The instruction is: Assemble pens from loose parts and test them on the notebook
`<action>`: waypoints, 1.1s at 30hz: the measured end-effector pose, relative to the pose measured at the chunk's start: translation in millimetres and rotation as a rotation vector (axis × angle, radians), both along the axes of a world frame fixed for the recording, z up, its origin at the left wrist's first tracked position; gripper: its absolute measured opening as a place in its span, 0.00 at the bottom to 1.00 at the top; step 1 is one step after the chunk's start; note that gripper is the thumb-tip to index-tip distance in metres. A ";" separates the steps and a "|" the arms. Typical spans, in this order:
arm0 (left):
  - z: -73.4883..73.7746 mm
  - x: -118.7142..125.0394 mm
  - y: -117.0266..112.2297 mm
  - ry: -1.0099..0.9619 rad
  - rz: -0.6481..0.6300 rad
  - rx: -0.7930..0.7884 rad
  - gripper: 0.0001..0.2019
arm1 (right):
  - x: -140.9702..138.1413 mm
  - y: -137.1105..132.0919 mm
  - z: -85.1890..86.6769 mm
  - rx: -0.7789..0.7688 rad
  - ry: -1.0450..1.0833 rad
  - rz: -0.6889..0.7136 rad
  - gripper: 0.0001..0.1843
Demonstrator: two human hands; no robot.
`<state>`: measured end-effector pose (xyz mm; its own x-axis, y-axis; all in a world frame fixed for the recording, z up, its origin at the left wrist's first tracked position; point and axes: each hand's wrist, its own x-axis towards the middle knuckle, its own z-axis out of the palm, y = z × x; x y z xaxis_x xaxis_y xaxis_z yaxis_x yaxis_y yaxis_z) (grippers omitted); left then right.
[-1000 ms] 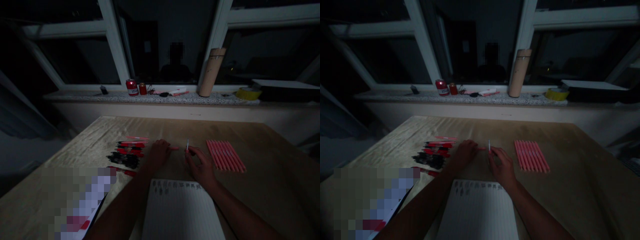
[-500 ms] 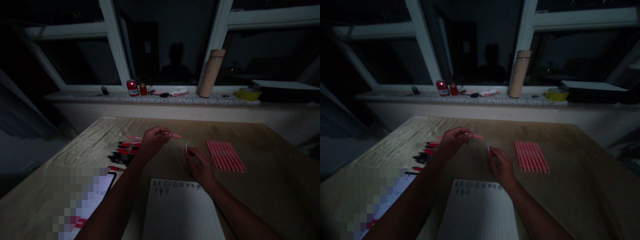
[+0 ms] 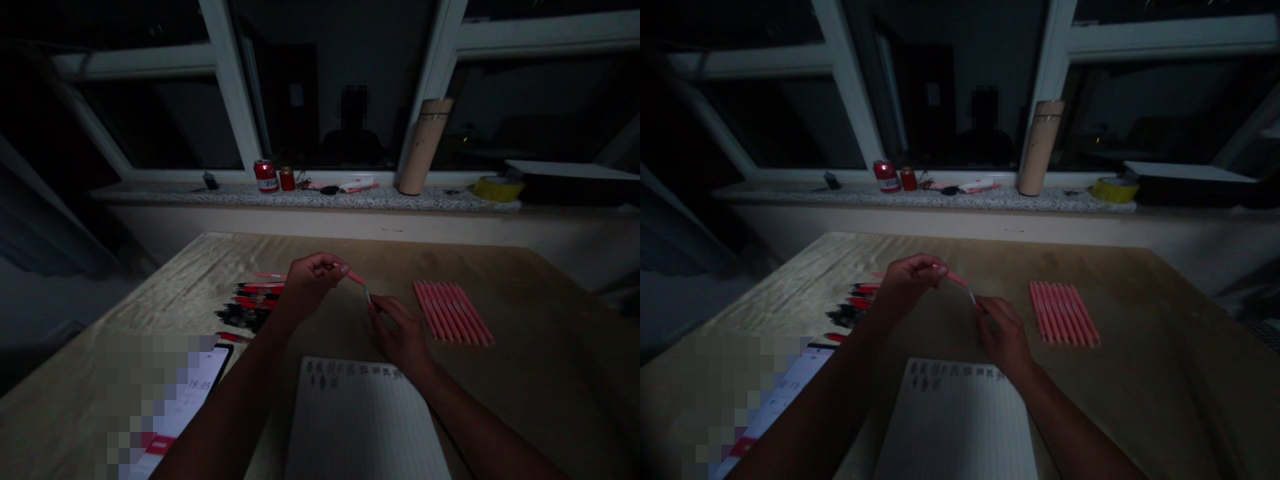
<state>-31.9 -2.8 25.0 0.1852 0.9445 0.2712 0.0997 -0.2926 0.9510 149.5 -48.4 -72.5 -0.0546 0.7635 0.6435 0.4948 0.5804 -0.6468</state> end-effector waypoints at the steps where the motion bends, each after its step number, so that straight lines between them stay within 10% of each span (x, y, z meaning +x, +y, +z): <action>1: -0.6 0.1 0.2 0.001 -0.004 -0.002 0.10 | 0.1 0.2 -0.5 0.001 -0.004 0.003 0.14; 33: -3.5 5.0 -4.3 0.124 -0.049 0.043 0.12 | 0.8 2.0 -3.6 0.053 -0.081 0.014 0.14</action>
<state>-26.9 -7.1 21.5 0.2651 0.9216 0.2834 0.2000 -0.3400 0.9189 150.3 -46.4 -76.0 -0.1186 0.7271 0.6762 0.5357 0.6202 -0.5730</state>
